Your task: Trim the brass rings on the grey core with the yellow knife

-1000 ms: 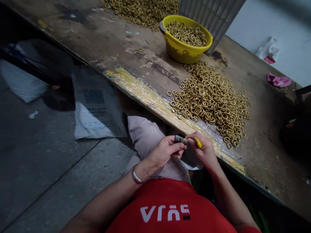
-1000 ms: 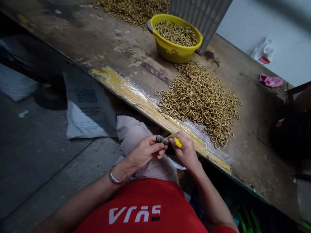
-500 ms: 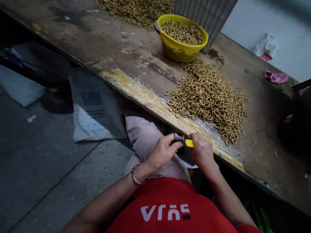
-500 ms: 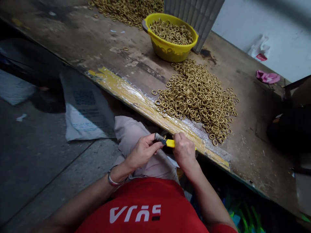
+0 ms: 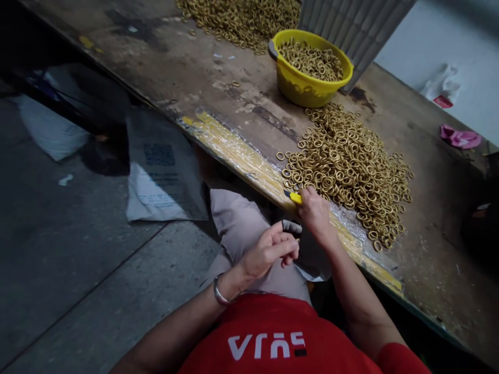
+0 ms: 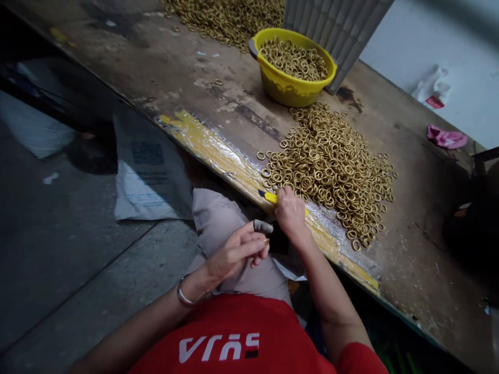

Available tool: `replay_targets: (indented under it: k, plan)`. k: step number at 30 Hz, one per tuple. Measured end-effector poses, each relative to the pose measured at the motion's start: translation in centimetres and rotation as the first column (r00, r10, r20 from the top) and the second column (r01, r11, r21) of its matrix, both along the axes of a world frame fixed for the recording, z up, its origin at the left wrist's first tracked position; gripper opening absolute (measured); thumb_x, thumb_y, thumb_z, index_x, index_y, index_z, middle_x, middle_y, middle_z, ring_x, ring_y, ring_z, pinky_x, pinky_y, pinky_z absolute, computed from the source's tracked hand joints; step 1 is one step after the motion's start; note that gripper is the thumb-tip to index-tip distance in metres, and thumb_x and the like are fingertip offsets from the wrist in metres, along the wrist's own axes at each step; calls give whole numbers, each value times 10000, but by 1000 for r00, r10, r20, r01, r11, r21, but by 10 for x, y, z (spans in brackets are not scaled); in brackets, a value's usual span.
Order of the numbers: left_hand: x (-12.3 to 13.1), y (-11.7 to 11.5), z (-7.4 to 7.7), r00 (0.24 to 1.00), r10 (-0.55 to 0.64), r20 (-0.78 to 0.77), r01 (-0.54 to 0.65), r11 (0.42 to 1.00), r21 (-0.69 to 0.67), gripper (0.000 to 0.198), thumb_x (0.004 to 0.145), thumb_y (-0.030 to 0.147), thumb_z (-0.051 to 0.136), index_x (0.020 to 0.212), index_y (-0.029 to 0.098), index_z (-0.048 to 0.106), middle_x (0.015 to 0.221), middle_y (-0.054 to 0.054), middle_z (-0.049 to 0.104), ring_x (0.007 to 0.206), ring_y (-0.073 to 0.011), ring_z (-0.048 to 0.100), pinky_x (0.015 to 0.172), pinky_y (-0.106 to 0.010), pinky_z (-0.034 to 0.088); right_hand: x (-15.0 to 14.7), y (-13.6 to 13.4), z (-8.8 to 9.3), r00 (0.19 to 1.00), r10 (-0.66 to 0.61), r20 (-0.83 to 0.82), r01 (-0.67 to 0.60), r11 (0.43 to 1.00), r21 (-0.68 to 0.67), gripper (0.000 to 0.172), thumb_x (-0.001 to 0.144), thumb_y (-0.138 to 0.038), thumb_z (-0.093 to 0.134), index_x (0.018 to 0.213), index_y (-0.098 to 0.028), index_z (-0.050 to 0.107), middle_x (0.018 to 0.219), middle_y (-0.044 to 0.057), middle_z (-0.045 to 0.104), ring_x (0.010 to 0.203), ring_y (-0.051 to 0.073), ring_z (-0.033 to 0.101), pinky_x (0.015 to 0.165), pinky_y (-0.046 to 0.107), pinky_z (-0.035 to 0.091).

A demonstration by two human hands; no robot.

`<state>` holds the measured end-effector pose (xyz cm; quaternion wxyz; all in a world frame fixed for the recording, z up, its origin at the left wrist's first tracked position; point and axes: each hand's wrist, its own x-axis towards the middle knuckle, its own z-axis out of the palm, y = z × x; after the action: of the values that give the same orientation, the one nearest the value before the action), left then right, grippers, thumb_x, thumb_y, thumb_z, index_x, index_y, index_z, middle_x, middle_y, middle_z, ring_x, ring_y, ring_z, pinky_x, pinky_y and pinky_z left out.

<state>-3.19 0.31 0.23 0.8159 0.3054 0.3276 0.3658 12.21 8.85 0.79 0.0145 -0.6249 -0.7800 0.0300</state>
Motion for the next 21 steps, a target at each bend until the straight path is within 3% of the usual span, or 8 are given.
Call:
replay_targets:
  k: [3, 7, 10, 13, 16, 21]
  plan:
    - [-5, 5, -2, 992, 77, 98, -67, 992, -105, 328, 775, 413, 679, 888, 123, 574, 807, -74, 670, 575, -109, 579, 448, -197, 415, 7, -2, 8, 970, 63, -236, -64, 998, 4, 148, 842, -114, 511, 895, -158, 642, 874, 67, 612, 691, 164, 536, 623, 279, 347]
    - [-4, 12, -4, 972, 226, 61, -212, 961, -175, 317, 781, 400, 718, 855, 151, 537, 724, -36, 664, 511, -79, 540, 381, -146, 316, 21, -24, 27, 727, 89, -681, -173, 983, -57, 241, 949, -291, 483, 770, -179, 599, 725, 10, 550, 663, 137, 508, 643, 258, 375]
    - [1, 12, -3, 978, 181, 100, -165, 974, -152, 311, 791, 383, 736, 880, 158, 540, 706, -22, 667, 460, -57, 504, 358, -135, 248, 27, -42, 35, 573, 12, -820, -235, 960, -150, 238, 951, -333, 519, 794, -180, 613, 733, 0, 559, 668, 128, 511, 638, 251, 387]
    - [5, 8, 0, 984, 91, 155, -71, 989, -130, 304, 778, 370, 755, 851, 127, 586, 775, -52, 685, 468, -46, 504, 365, -143, 258, 30, -54, 36, 490, -8, -871, -274, 948, -162, 215, 952, -333, 534, 829, -185, 630, 768, 7, 583, 700, 135, 540, 664, 257, 412]
    - [10, 3, 5, 989, 60, 132, -42, 990, -135, 328, 714, 358, 806, 800, 113, 606, 759, -49, 673, 488, -48, 507, 390, -148, 294, 33, -65, 34, 510, 49, -859, -259, 961, -99, 177, 958, -299, 523, 871, -197, 639, 805, 17, 611, 744, 147, 578, 711, 269, 438]
    - [16, -4, 12, 992, 126, -15, -127, 991, -31, 333, 715, 392, 790, 755, 123, 597, 620, 10, 580, 497, -58, 471, 432, -168, 348, 40, -88, 31, 794, 134, -592, -145, 989, 29, 175, 889, -134, 501, 981, -187, 640, 860, 53, 632, 791, 177, 604, 706, 274, 436]
